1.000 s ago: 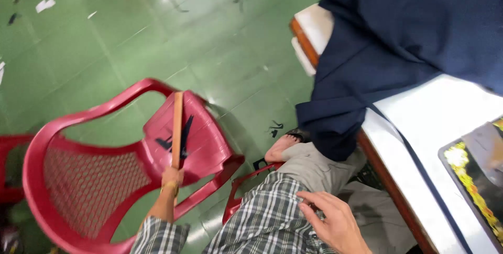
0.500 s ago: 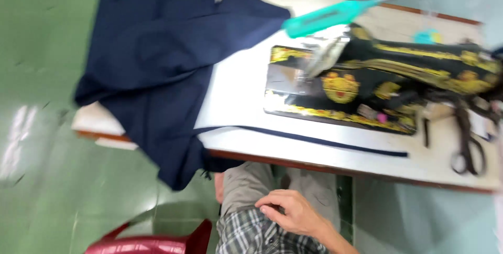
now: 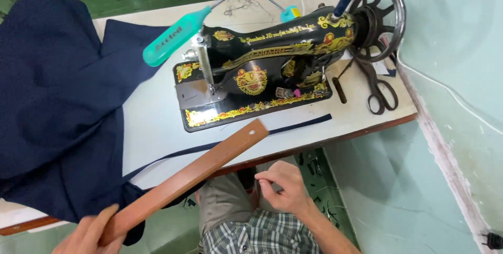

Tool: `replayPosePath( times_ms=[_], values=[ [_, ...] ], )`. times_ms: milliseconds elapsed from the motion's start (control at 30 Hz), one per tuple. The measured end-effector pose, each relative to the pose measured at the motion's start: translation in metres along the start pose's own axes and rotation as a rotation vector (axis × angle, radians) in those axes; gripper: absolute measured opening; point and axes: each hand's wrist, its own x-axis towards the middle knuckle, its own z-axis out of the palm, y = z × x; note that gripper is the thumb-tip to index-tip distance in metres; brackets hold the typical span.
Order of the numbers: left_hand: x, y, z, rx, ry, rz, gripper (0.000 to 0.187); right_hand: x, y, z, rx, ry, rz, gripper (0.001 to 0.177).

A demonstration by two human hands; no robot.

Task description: A person uses a sewing machine to sew a fabric strip, then measures and cuts it into smaller loops using a ruler and scissors.

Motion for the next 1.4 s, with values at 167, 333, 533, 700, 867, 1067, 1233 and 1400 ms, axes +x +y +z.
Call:
replayPosePath(
  times_ms=[167, 333, 533, 700, 867, 1067, 1233, 1400],
  values=[
    [0.129, 0.105, -0.043, -0.227, -0.041, 0.257, 0.06, 0.001, 0.022, -0.049, -0.353, 0.119, -0.15, 0.025],
    [0.184, 0.157, -0.053, -0.264, -0.13, 0.428, 0.05, -0.005, 0.057, -0.081, -0.647, 0.211, 0.001, 0.041],
    [0.206, 0.17, -0.049, -0.243, -0.061, 0.511, 0.042, -0.021, 0.091, -0.079, -0.791, 0.171, 0.076, 0.053],
    [0.211, 0.169, -0.049, -0.245, -0.077, 0.488, 0.042, -0.019, 0.102, -0.07, -0.819, 0.25, 0.111, 0.055],
    [0.211, 0.171, -0.043, -0.267, -0.128, 0.463, 0.044, -0.016, 0.102, -0.069, -0.839, 0.249, 0.107, 0.054],
    [0.214, 0.176, -0.037, -0.278, -0.141, 0.505, 0.051, -0.011, 0.102, -0.069, -0.85, 0.27, 0.069, 0.053],
    [0.219, 0.176, -0.034, -0.257, -0.11, 0.53, 0.048, -0.017, 0.106, -0.067, -0.861, 0.264, 0.097, 0.053],
    [0.223, 0.173, -0.03, -0.266, -0.094, 0.544, 0.045, -0.017, 0.105, -0.066, -0.883, 0.264, 0.107, 0.052]
  ],
)
